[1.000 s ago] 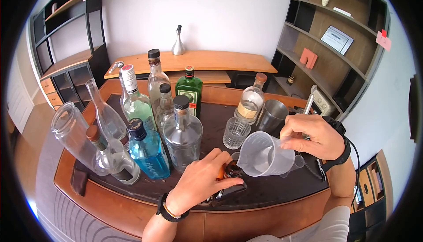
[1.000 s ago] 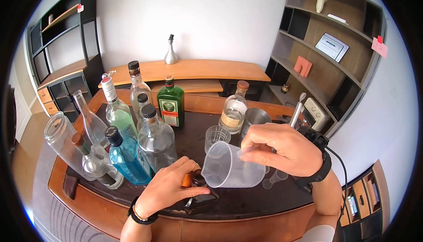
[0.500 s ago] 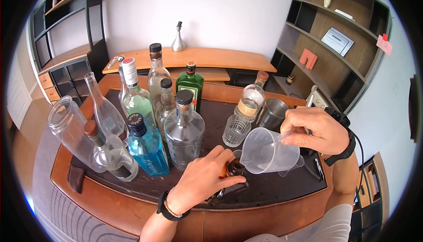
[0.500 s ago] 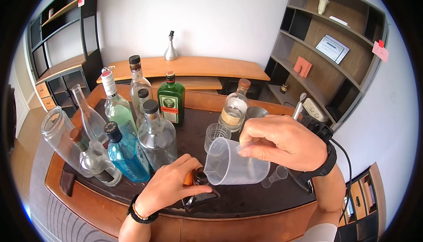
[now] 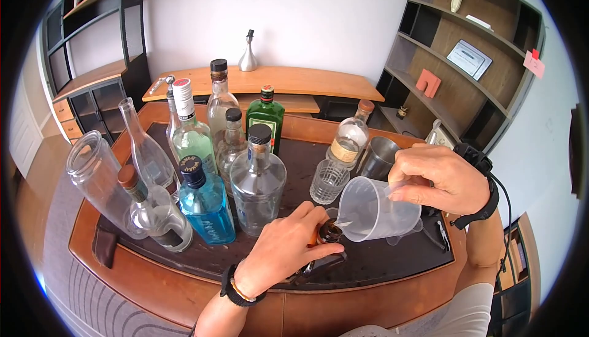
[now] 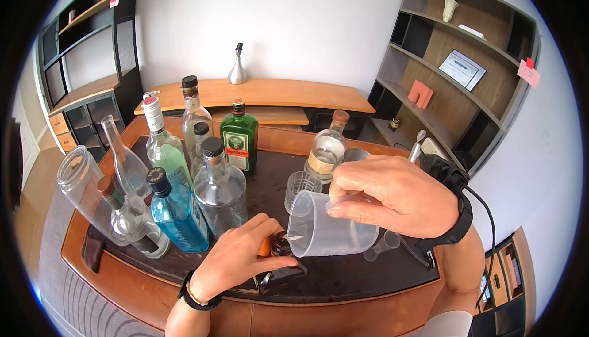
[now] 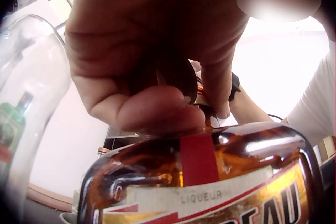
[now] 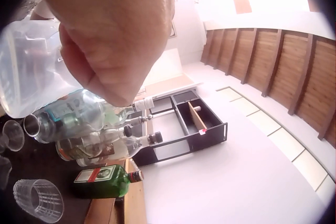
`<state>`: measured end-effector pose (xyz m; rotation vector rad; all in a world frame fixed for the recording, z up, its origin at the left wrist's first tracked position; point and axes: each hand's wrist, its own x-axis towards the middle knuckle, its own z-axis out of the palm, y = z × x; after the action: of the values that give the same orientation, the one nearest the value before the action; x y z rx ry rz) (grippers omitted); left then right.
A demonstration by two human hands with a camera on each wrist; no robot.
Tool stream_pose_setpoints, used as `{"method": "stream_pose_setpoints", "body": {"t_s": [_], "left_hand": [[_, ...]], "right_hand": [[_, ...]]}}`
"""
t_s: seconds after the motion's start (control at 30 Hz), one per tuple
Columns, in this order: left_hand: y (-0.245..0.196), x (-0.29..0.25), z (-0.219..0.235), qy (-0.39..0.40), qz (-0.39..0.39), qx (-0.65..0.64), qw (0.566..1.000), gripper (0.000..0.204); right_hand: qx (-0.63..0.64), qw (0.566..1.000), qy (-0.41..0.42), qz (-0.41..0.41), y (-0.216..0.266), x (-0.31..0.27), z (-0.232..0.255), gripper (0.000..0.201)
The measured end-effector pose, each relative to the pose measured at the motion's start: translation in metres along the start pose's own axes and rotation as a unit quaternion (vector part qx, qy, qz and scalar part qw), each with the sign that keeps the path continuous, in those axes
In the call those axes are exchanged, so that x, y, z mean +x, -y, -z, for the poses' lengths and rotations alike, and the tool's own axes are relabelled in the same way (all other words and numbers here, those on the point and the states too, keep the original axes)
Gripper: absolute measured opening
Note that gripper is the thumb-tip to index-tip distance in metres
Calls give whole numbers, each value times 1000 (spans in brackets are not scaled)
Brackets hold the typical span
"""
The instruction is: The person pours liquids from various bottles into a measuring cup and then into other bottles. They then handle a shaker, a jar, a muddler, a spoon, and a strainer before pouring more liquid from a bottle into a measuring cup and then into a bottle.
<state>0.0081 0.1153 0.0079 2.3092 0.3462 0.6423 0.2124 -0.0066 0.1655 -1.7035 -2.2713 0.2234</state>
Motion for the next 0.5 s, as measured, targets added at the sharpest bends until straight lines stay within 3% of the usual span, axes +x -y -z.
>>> {"method": "stream_pose_setpoints", "body": {"t_s": [0.5], "left_hand": [[-3,1,4,20,2,18,1000,46]], "right_hand": [[-25,1000,3,17,2,4,2,17]]}}
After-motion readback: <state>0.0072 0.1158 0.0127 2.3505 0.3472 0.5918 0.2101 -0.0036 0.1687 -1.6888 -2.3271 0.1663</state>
